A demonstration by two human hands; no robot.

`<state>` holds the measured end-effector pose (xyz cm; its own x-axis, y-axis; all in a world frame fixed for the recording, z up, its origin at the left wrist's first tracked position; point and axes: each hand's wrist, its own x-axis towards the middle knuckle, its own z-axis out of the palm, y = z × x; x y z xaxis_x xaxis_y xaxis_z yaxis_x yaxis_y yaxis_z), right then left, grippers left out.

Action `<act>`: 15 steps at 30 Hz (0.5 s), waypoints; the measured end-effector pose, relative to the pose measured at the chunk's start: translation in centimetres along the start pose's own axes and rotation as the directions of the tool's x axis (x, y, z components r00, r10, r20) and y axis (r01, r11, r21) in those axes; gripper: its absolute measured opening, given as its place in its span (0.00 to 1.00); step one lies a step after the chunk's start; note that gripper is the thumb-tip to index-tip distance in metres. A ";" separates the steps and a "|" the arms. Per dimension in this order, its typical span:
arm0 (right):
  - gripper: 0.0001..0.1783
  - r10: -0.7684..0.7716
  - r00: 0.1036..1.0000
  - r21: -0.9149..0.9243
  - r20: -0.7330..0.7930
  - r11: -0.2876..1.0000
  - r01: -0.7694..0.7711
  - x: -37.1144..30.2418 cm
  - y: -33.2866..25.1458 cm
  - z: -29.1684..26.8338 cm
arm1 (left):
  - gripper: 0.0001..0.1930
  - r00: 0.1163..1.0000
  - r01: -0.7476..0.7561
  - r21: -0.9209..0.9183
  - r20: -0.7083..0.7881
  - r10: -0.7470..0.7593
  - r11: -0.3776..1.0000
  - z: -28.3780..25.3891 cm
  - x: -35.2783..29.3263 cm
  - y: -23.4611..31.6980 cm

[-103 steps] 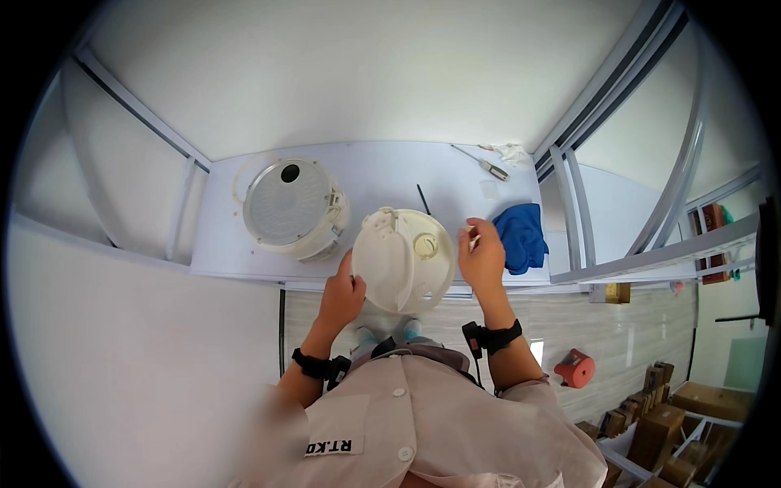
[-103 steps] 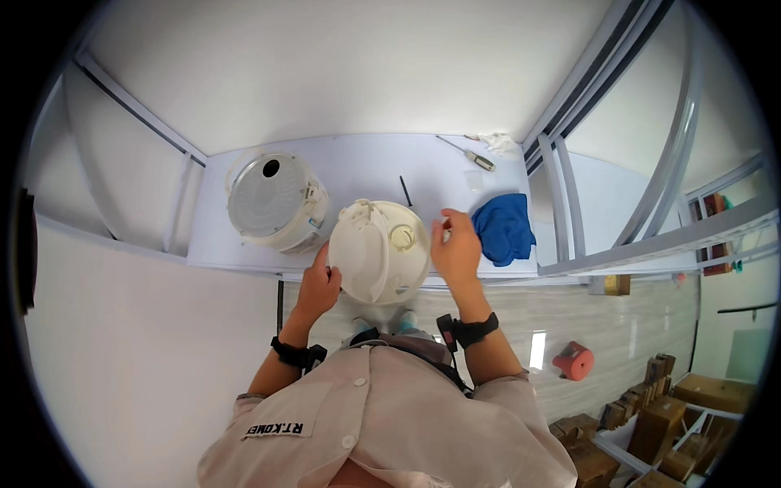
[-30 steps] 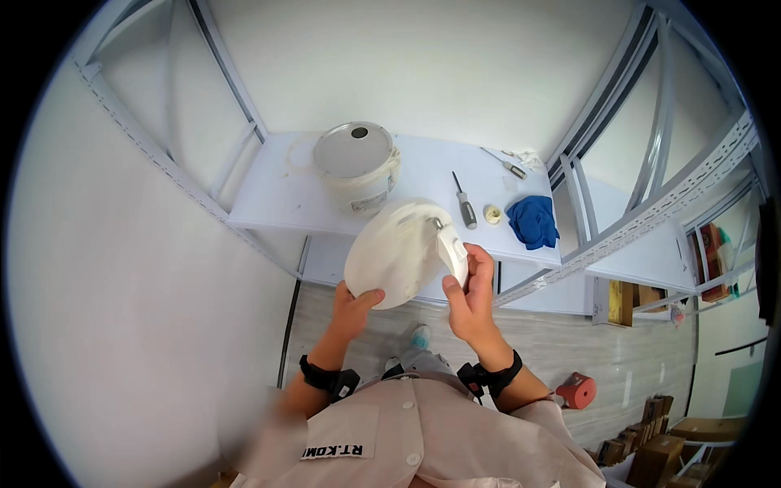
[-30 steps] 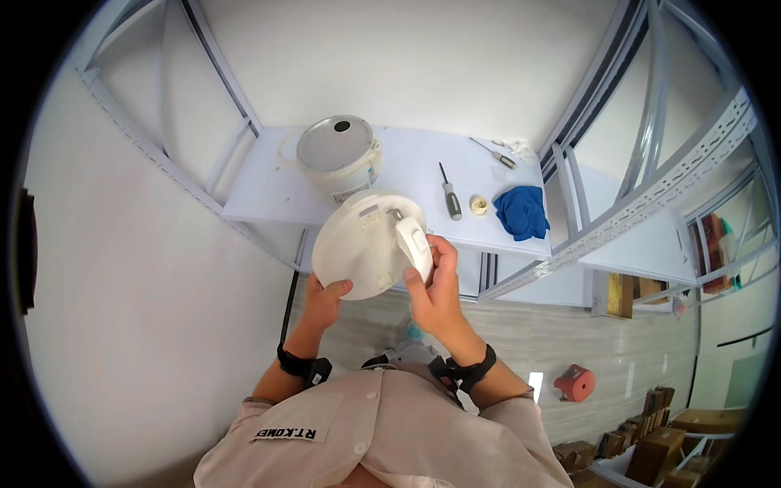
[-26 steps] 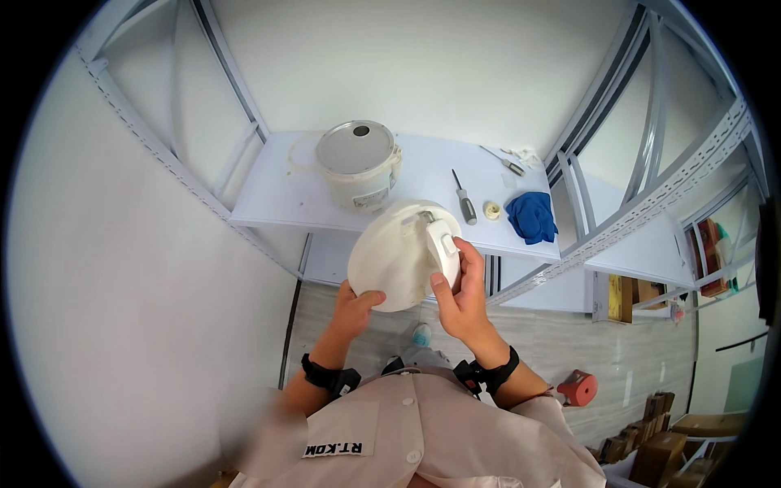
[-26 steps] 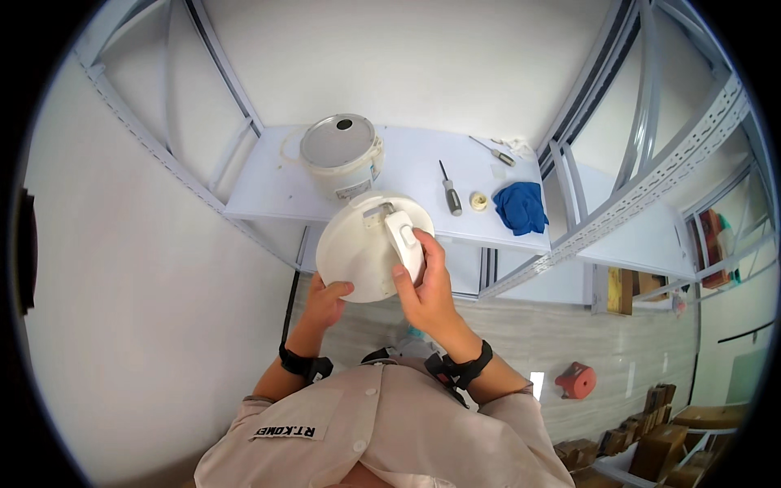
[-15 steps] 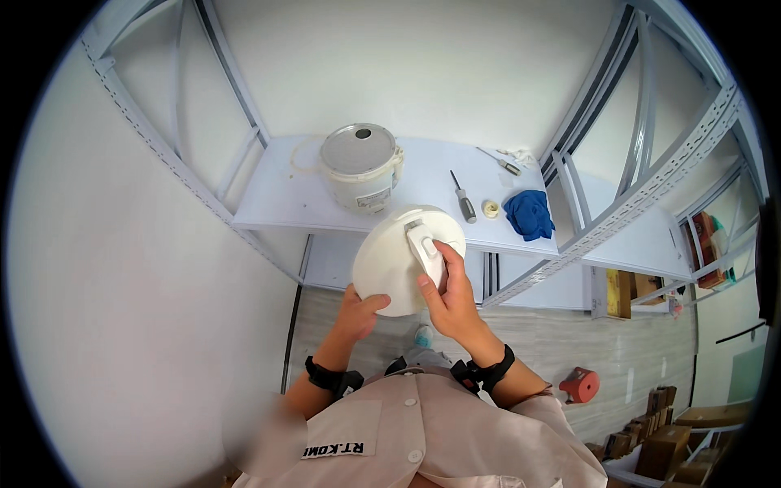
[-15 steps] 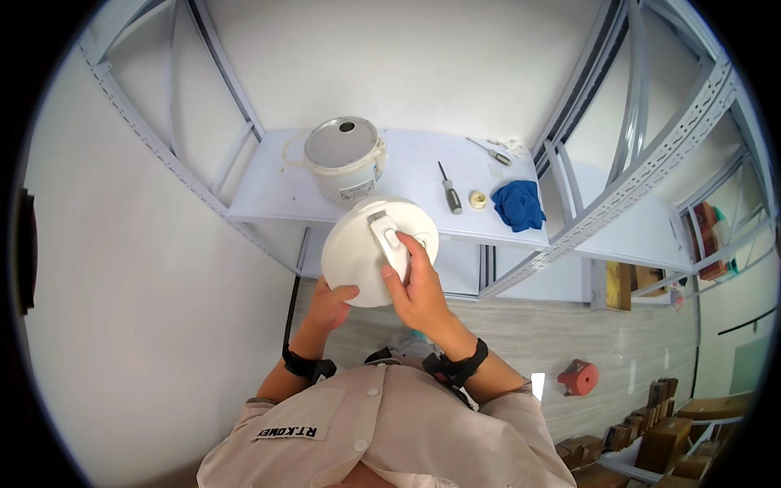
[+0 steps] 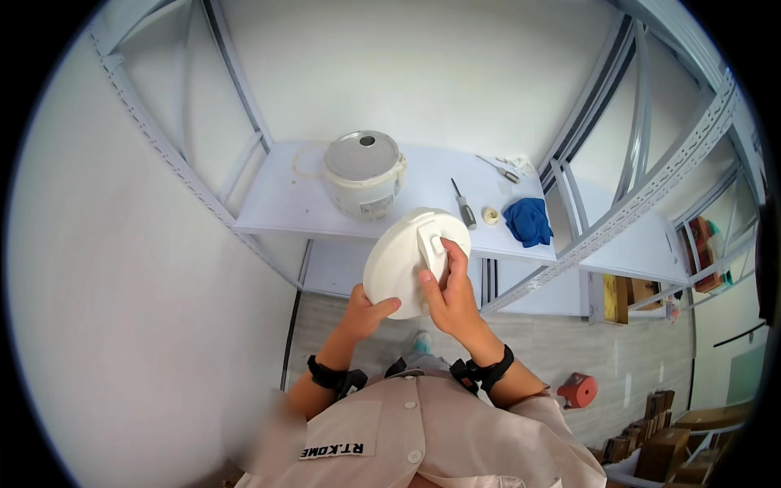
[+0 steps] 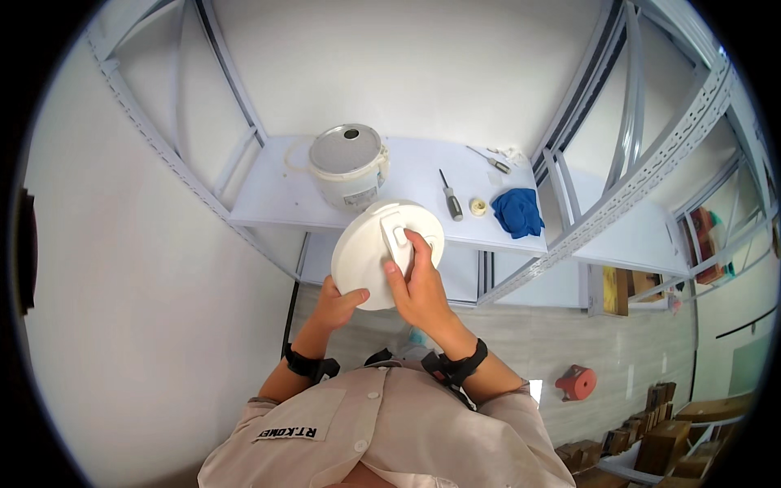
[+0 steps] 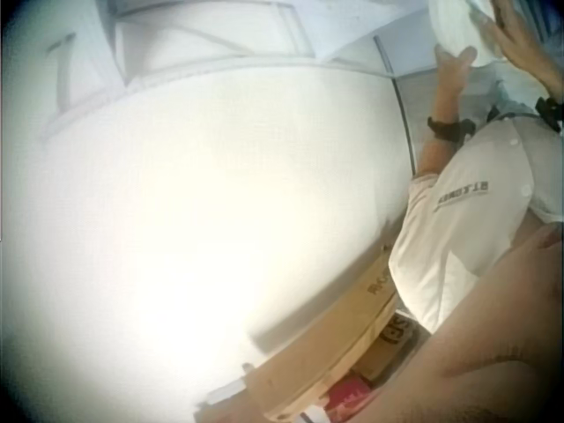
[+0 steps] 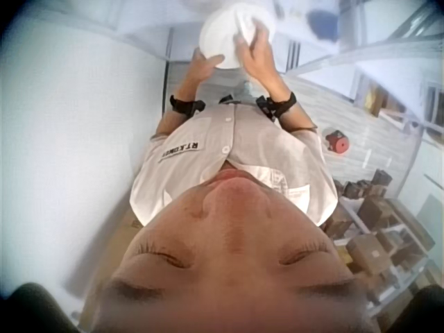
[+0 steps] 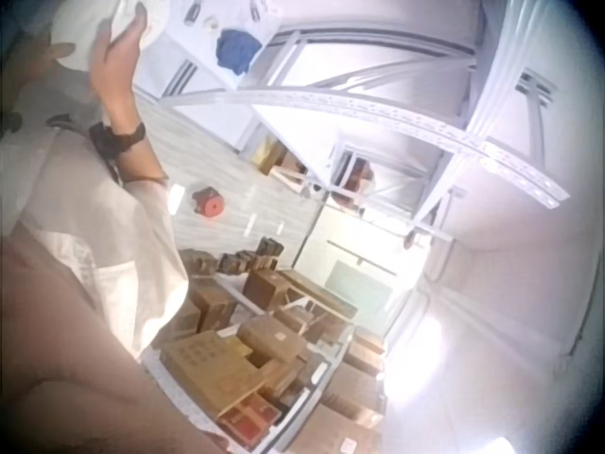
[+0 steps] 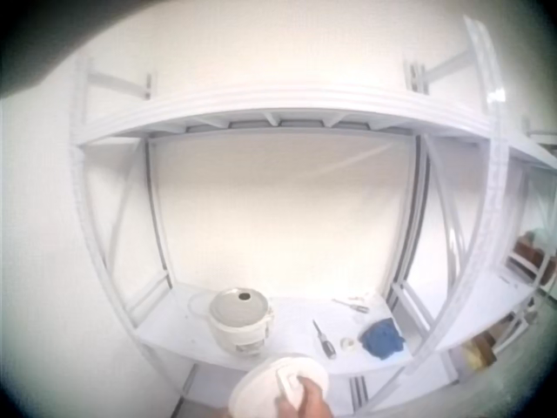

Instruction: The person assembles a white plastic appliance base by hand, inserting and tightening multiple screws into pre-drilled holes. They handle the base, a screwdriver, and screws, rotating the base to access different screw locations.

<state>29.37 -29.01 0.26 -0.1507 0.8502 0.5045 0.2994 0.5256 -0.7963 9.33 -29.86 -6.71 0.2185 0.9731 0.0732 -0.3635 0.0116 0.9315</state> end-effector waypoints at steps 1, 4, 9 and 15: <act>0.34 -0.024 1.000 -0.008 -0.003 1.000 0.024 0.2 0.0 0.0 | 0.19 1.000 -0.007 0.009 0.000 0.007 1.000 -0.1 0.0 0.0; 0.34 -0.033 0.999 -0.014 -0.013 0.999 0.032 0.3 0.0 0.0 | 0.18 1.000 -0.020 0.009 0.014 0.020 1.000 0.2 -0.1 0.4; 0.33 -0.005 1.000 0.000 -0.013 1.000 0.005 0.7 -0.1 -0.4 | 0.19 1.000 0.002 0.112 0.004 -0.002 0.994 1.0 0.0 1.5; 0.31 0.051 0.998 0.202 0.028 0.978 -0.055 2.2 1.3 -0.9 | 0.26 0.998 0.025 0.106 0.058 -0.031 0.994 2.0 0.2 2.6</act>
<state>30.24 -26.45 0.62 -0.1615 0.8763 0.4539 0.1109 0.4731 -0.8740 10.25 -30.05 -3.60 0.2818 0.9573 0.0643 -0.2598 0.0116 0.9656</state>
